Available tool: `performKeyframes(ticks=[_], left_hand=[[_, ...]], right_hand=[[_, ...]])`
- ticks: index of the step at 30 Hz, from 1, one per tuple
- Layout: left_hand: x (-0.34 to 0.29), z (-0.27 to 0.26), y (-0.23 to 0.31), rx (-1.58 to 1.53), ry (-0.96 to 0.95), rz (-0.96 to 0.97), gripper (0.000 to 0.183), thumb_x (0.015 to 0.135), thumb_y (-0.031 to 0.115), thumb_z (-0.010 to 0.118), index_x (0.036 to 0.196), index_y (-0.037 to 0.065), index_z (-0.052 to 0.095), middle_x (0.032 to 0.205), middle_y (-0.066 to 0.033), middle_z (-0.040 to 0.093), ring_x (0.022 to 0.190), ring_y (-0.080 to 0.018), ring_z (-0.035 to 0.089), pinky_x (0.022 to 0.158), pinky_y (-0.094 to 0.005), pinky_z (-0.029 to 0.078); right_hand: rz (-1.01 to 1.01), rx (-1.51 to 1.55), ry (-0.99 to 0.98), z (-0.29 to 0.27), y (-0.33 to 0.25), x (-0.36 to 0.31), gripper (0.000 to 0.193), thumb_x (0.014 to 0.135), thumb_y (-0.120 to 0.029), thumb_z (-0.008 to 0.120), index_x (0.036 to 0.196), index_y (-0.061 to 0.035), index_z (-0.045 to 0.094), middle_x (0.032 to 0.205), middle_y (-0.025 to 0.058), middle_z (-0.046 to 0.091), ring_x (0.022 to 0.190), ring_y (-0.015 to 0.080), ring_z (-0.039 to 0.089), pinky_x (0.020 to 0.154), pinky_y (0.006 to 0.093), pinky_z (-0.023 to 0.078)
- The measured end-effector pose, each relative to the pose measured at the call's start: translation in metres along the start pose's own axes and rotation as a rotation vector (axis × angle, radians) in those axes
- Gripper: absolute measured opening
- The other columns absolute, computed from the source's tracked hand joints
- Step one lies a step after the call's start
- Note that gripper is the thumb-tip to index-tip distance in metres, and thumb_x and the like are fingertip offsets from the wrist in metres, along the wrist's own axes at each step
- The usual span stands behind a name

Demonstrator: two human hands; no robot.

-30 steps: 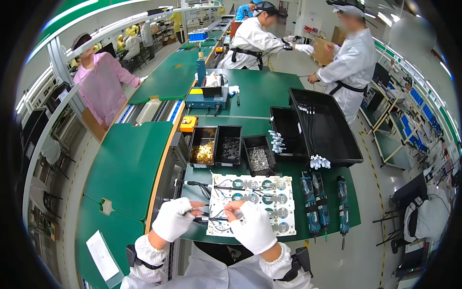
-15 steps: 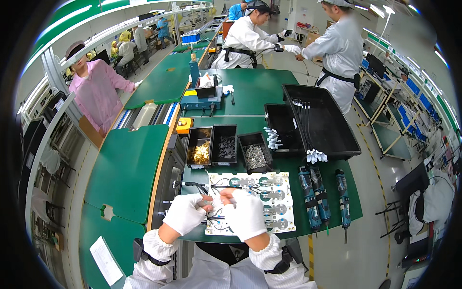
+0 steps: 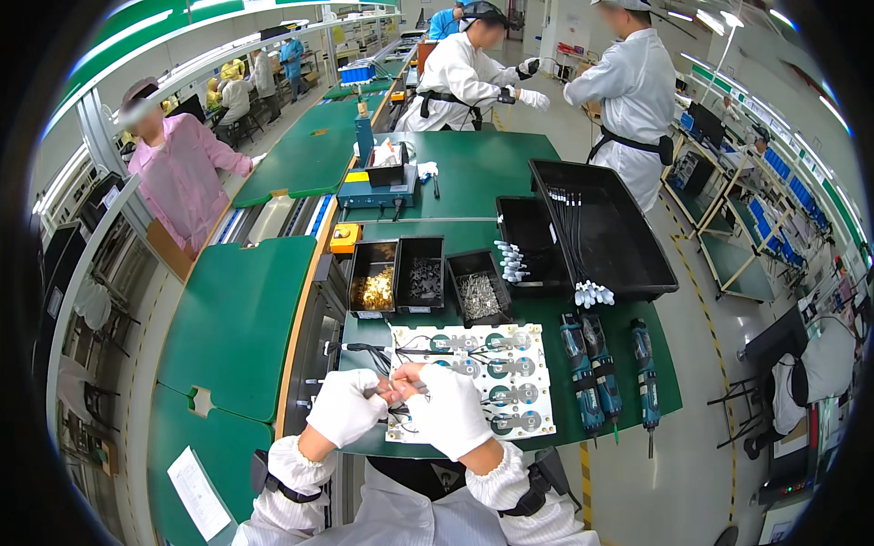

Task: The worker is assembling and screwing components onto a battery pack circuit board at a factory assembly line.

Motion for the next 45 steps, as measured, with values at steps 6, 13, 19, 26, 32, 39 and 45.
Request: performKeyframes(ticks=[6,13,19,26,32,39,45], left_hand=[[-0.007,0.000,-0.004,0.001,-0.016,-0.023,0.020,0.082,0.022,0.078,0.081,0.002,0.072,0.071,-0.0174,0.067,0.062,-0.0297,0.067,0.059,-0.0374,0.051],[-0.012,0.007,0.004,0.214,0.084,-0.005,0.016,0.081,0.022,0.079,0.080,0.007,0.074,0.074,-0.0162,0.068,0.066,-0.0334,0.068,0.062,-0.0402,0.054],[-0.025,-0.015,-0.009,-0.276,0.111,-0.346,0.014,0.086,0.010,0.078,0.099,0.003,0.077,0.075,-0.0078,0.074,0.063,-0.0098,0.066,0.058,-0.0257,0.052],[-0.027,-0.022,-0.058,-0.320,0.193,-0.282,0.009,0.088,0.009,0.074,0.087,0.001,0.069,0.072,-0.0030,0.068,0.065,-0.0075,0.061,0.062,-0.0245,0.050],[0.005,-0.038,-0.067,-0.383,0.223,-0.174,0.012,0.087,0.012,0.073,0.083,0.002,0.068,0.072,-0.0025,0.065,0.066,-0.0082,0.061,0.062,-0.0269,0.050],[0.092,-0.046,-0.079,-0.138,0.139,-0.017,0.016,0.084,0.017,0.076,0.092,0.003,0.075,0.079,-0.0116,0.073,0.070,-0.0192,0.069,0.070,-0.0316,0.054],[0.081,-0.036,-0.040,0.129,-0.225,0.172,0.012,0.085,0.008,0.071,0.096,0.007,0.076,0.089,-0.0132,0.075,0.084,-0.0259,0.074,0.080,-0.0335,0.056]], right_hand=[[-0.267,-0.172,-0.009,0.005,-0.011,-0.003,0.018,0.084,-0.009,0.073,0.101,-0.0044,0.075,0.091,0.0137,0.073,0.084,0.0268,0.072,0.074,0.0350,0.057],[-0.324,-0.317,-0.035,0.007,-0.021,0.004,0.014,0.084,-0.007,0.070,0.097,-0.0045,0.073,0.089,0.0131,0.071,0.083,0.0293,0.070,0.077,0.0369,0.056],[-0.497,-0.615,-0.343,0.021,-0.007,0.006,0.012,0.085,-0.009,0.062,0.096,-0.0047,0.066,0.091,0.0125,0.062,0.086,0.0304,0.063,0.079,0.0404,0.051],[-0.475,-0.852,-0.468,0.040,-0.018,0.003,0.014,0.079,-0.010,0.064,0.093,-0.0067,0.063,0.092,0.0127,0.059,0.089,0.0310,0.059,0.082,0.0417,0.048],[-0.584,-0.923,-0.393,0.041,-0.030,0.000,0.006,0.079,-0.015,0.063,0.079,-0.0100,0.067,0.080,0.0098,0.063,0.081,0.0264,0.065,0.073,0.0381,0.049],[-0.484,-0.758,-0.375,0.038,-0.018,0.000,0.015,0.085,-0.010,0.062,0.098,-0.0063,0.067,0.078,0.0121,0.063,0.077,0.0310,0.064,0.074,0.0412,0.051],[-0.416,-0.824,-0.370,0.036,-0.020,0.011,0.008,0.085,-0.015,0.065,0.087,-0.0071,0.066,0.076,0.0114,0.064,0.076,0.0302,0.065,0.071,0.0418,0.051]])
Point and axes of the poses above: each hand's wrist, its own x-axis towards the middle knuckle, its own z-axis out of the palm, y = z × x, the point moved 4 cm from there along x, towards the middle knuckle
